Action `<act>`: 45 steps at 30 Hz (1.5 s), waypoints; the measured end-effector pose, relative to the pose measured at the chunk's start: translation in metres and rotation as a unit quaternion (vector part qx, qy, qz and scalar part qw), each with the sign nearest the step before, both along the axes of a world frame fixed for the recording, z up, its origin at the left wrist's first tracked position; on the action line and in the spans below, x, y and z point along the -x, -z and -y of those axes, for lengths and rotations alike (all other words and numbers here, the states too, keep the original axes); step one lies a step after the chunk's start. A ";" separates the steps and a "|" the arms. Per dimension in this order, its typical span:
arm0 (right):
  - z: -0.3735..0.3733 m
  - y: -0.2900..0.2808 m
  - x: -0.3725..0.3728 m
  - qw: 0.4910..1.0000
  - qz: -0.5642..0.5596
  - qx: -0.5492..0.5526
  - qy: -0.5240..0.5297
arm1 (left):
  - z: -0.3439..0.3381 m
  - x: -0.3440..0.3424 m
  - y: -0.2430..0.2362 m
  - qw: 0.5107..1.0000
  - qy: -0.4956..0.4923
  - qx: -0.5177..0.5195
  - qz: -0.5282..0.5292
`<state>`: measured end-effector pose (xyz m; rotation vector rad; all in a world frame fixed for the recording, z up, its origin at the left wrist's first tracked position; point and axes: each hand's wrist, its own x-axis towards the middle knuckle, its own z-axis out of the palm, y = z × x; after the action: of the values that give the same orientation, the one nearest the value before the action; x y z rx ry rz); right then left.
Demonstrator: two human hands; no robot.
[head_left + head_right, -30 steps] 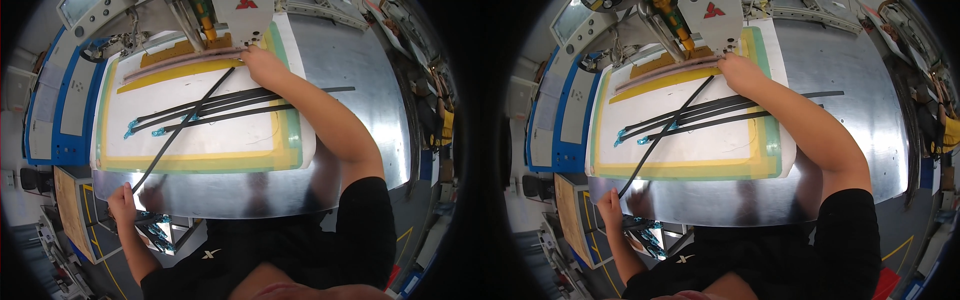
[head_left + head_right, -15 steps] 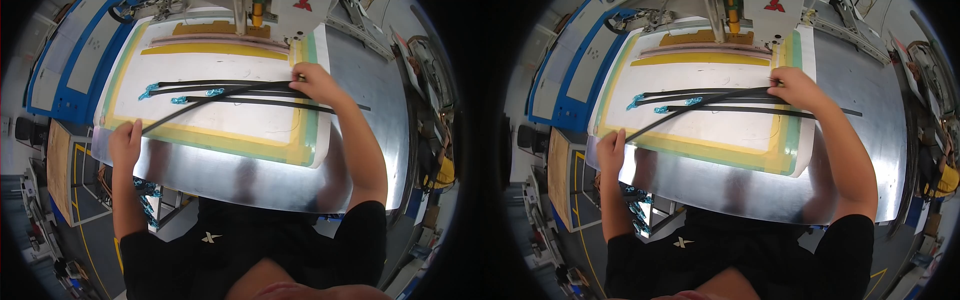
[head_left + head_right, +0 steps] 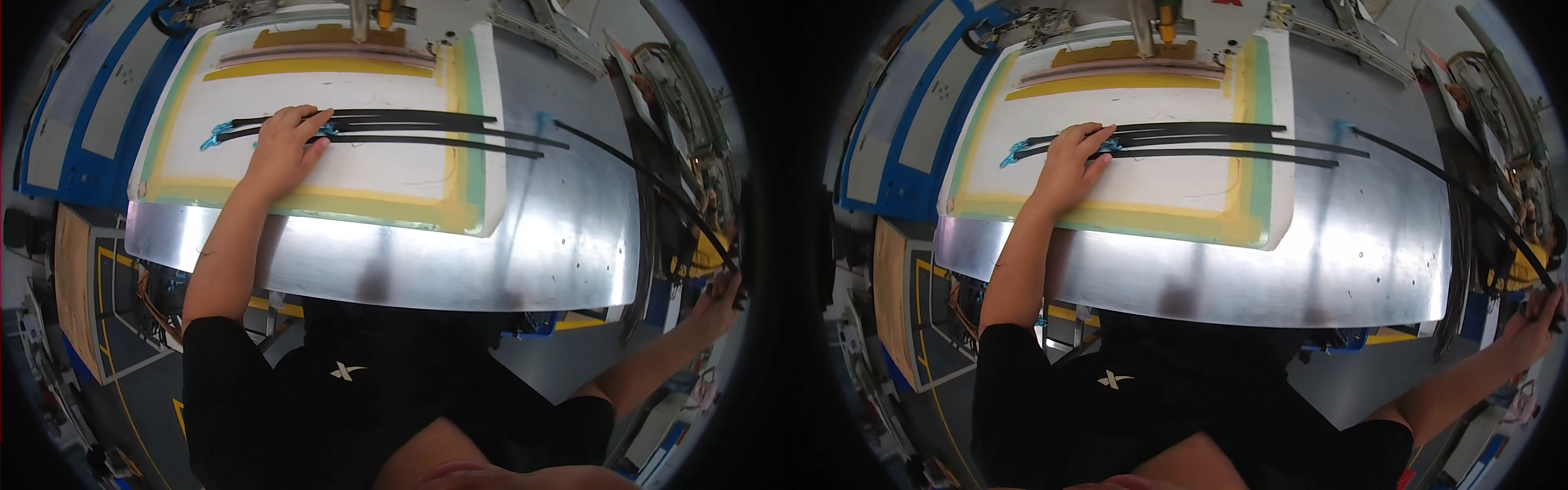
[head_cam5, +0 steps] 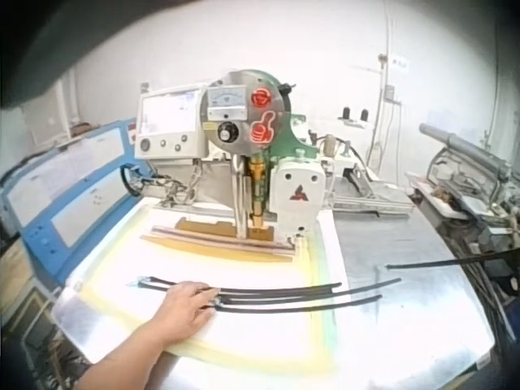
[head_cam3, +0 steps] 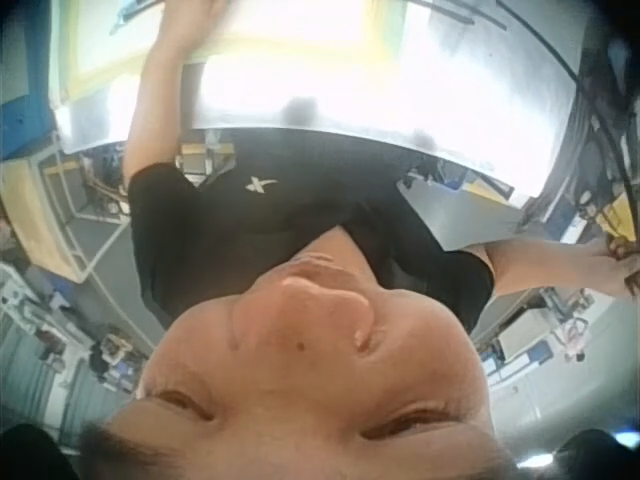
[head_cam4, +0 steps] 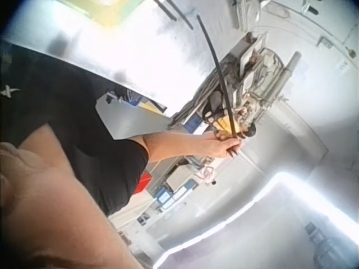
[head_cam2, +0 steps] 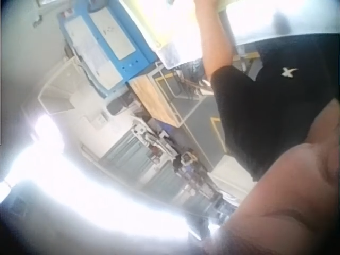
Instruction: The recorder is using an industrial sewing machine to process long black straps.
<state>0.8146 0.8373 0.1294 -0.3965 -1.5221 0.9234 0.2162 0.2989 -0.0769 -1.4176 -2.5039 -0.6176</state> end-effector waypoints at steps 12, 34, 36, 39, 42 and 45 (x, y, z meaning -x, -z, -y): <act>0.135 0.043 -0.045 0.907 0.026 -0.126 0.402 | 0.002 0.005 0.008 0.997 0.015 0.039 -0.060; 0.158 0.211 -0.078 0.772 0.301 0.161 0.536 | 0.097 0.064 0.007 0.991 -0.017 -0.111 -0.068; 0.159 0.204 -0.035 0.815 0.286 0.147 0.482 | 0.105 0.072 0.007 0.987 -0.004 -0.139 -0.083; 0.192 0.199 0.107 0.868 0.312 0.076 0.378 | 0.121 0.079 -0.004 0.974 0.004 -0.185 -0.128; 0.244 0.185 0.238 0.901 0.375 0.001 0.218 | 0.129 0.079 -0.002 0.978 -0.108 -0.174 -0.032; 0.303 0.168 0.342 0.890 0.431 -0.143 -0.040 | 0.126 0.088 -0.005 0.963 -0.133 -0.209 0.102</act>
<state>0.4722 0.5345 -0.0390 -0.5704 -2.4668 0.5723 0.1280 0.1733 -0.0721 -0.8893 -2.4485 -1.1982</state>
